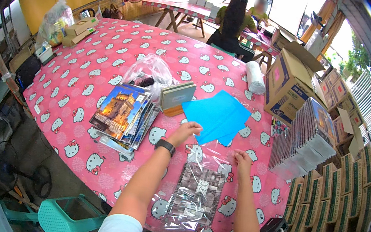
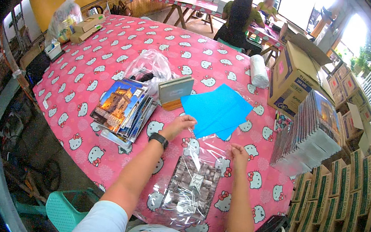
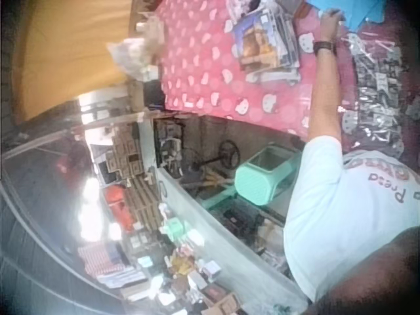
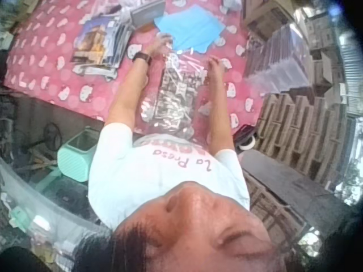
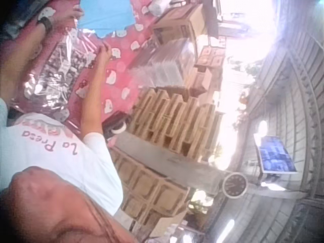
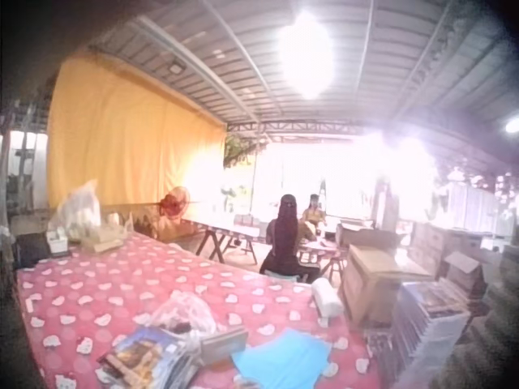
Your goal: The person places a stack of books into a plastic bag, seals the bag with tape, and moves the package aside.
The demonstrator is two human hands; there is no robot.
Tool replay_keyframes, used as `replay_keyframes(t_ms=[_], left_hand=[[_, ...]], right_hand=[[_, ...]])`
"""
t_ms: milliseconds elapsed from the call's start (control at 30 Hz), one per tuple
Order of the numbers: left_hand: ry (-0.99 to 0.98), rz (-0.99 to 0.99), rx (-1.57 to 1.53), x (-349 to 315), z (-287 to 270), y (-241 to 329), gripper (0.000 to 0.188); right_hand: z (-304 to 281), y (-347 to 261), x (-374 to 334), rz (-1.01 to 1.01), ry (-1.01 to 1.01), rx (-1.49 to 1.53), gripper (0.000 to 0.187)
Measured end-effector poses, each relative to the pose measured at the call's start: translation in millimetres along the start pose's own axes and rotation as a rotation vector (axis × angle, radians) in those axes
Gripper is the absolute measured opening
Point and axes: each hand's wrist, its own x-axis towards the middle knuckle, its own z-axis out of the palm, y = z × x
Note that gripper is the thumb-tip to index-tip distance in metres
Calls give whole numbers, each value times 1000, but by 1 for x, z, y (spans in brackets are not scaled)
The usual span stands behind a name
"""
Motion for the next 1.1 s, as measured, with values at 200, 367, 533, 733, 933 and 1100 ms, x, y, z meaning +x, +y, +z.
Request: replay_keyframes(t_ms=[200, 367, 533, 733, 933, 1100], left_hand=[[-252, -801, 396, -1, -19, 7, 46], [-540, -350, 933, 14, 3, 22, 36], [-420, -560, 781, 20, -17, 4, 24], [522, 175, 701, 29, -5, -1, 18], [25, -247, 83, -96, 4, 1, 38], [-27, -146, 231, -113, 39, 0, 59]], right_hand=[[31, -9, 4, 266, -101, -464, 20], [13, 6, 23, -28, -157, -366, 23], [6, -11, 22, -5, -364, -387, 22], [5, -27, 20, -197, 195, 206, 19], [-14, 32, -59, 166, -105, 49, 26], [16, 28, -77, -30, 38, 100, 35]])
